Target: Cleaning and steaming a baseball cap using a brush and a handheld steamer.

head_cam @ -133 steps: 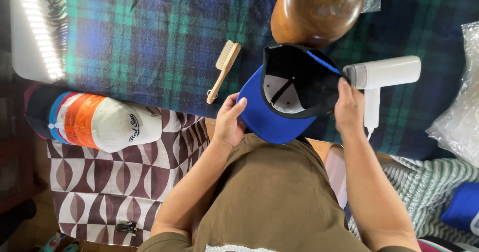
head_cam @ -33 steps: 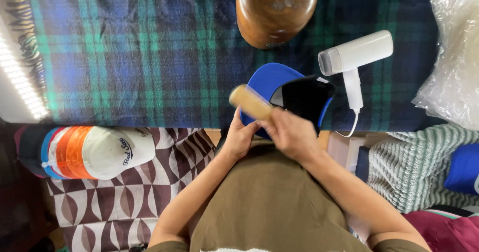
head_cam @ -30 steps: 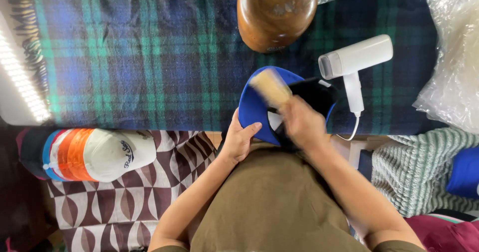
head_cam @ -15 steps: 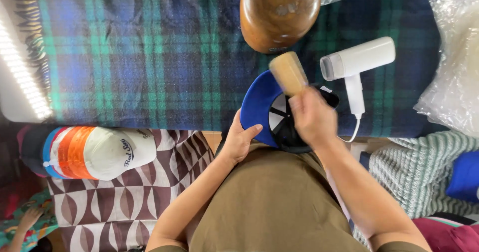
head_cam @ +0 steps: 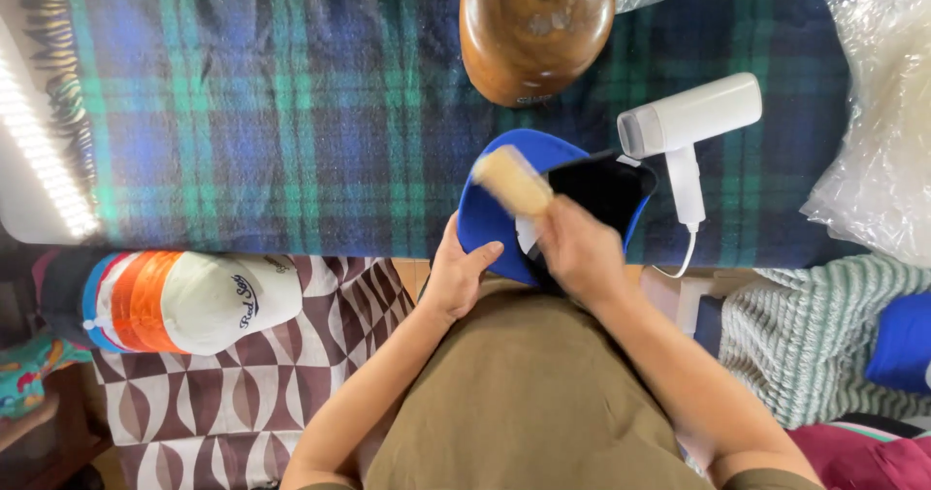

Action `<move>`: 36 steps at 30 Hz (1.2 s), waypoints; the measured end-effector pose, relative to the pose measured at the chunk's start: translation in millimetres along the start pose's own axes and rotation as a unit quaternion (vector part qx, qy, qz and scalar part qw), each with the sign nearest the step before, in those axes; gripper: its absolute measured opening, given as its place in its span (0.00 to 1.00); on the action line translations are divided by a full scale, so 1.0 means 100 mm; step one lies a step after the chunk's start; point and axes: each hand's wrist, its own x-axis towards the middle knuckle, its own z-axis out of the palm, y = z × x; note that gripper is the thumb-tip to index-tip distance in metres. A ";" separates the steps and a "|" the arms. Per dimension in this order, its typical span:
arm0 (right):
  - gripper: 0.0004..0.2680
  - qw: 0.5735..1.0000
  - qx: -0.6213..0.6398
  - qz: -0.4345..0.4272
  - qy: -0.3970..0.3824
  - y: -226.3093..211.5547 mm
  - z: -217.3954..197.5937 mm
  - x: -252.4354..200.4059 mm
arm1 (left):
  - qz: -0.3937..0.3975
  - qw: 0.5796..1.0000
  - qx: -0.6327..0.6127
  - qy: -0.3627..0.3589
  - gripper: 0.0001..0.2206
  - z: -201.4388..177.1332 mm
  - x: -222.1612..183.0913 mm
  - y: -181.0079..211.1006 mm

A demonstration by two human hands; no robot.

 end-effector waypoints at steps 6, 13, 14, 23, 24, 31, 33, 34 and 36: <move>0.16 0.983 0.008 0.179 0.030 0.78 -0.37 -0.04 | -0.015 0.999 0.008 0.034 0.36 -0.05 -0.14 0.28; 0.14 0.993 0.091 0.079 0.004 0.66 0.02 -0.12 | -0.053 0.995 0.082 0.001 0.13 -0.15 0.19 0.70; 0.14 0.994 0.095 0.054 0.001 0.67 0.10 -0.11 | -0.046 0.992 0.117 -0.017 0.15 -0.05 0.22 0.84; 0.16 0.980 0.142 0.120 -0.070 0.38 -0.49 -0.14 | 0.021 0.976 0.213 0.048 0.12 -0.04 0.02 1.07; 0.16 0.972 0.149 0.157 -0.089 0.30 -0.69 -0.19 | 0.060 0.991 0.075 0.088 0.12 -0.13 -0.12 0.95; 0.17 0.958 0.170 0.156 -0.169 0.01 -0.60 -0.10 | 0.101 0.978 -0.137 0.119 0.20 -0.22 -0.11 0.45; 0.18 0.959 0.168 0.133 -0.184 -0.05 -0.54 -0.06 | 0.076 0.975 -0.141 0.153 0.16 -0.21 0.01 0.24; 0.18 0.959 0.168 0.133 -0.185 -0.07 -0.50 -0.05 | 0.076 0.975 -0.141 0.154 0.16 -0.19 0.03 0.20; 0.18 0.957 0.160 0.128 -0.205 -0.12 -0.45 -0.06 | 0.044 0.979 -0.140 0.144 0.11 -0.14 0.06 0.12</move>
